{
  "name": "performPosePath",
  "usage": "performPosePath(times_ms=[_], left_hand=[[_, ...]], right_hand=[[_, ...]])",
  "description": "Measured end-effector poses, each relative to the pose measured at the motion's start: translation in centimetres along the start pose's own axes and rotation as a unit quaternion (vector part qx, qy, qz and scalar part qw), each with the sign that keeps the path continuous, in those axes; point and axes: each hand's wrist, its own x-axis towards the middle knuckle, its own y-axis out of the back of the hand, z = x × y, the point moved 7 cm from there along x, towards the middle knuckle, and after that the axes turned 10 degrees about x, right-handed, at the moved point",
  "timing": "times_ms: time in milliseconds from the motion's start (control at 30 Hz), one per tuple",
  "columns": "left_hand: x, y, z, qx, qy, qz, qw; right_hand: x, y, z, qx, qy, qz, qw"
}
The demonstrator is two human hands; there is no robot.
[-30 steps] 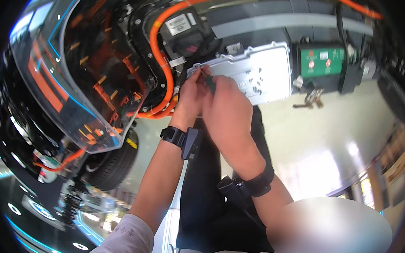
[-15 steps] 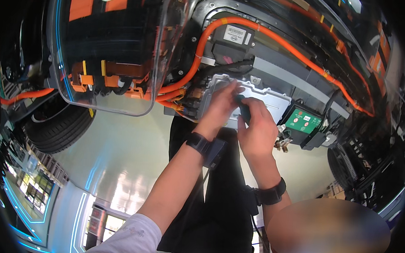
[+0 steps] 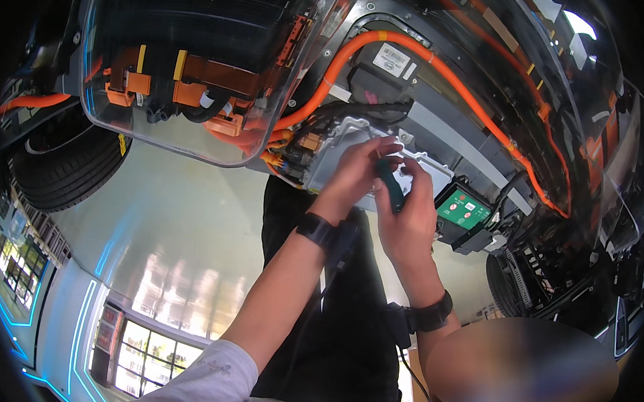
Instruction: Use a screwdriver to remove or tighten screws on a silver electronic module located underneath an electric vehicle.
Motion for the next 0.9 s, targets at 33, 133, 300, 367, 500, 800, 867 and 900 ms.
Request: performPosePath(times_ms=[33, 133, 300, 367, 500, 800, 867, 900], left_hand=[[-0.1, -0.3, -0.2, -0.055, 0.005, -0.018, 0.998], [-0.2, -0.5, -0.5, -0.143, 0.026, -0.067, 0.987], [-0.3, 0.7, -0.2, 0.045, 0.016, 0.078, 0.996], [-0.4, 0.2, -0.3, -0.001, 0.003, 0.041, 0.999], [0.0, -0.2, -0.4, -0.090, -0.003, -0.020, 0.996], [0.2, 1.9, 0.4, 0.018, 0.005, 0.162, 0.987], [0.4, 1.6, 0.6, 0.000, -0.001, 0.127, 0.992], [0.5, 1.5, 0.7, -0.024, -0.008, 0.096, 0.995]], right_hand=[[-0.2, -0.5, 1.5, 0.037, -0.112, -0.043, 0.992], [-0.7, -1.4, 0.8, -0.037, 0.007, -0.061, 0.997], [-0.7, -1.0, -0.3, -0.077, 0.081, -0.035, 0.993], [-0.7, -0.6, 0.3, -0.027, 0.052, -0.002, 0.998], [-0.9, -1.4, 3.4, 0.091, -0.117, -0.023, 0.989], [-0.1, -0.8, 1.0, 0.047, 0.017, 0.004, 0.999], [-0.2, -0.8, 0.9, 0.037, 0.014, 0.007, 0.999], [-0.2, -0.8, 0.8, 0.028, 0.012, 0.010, 0.999]])
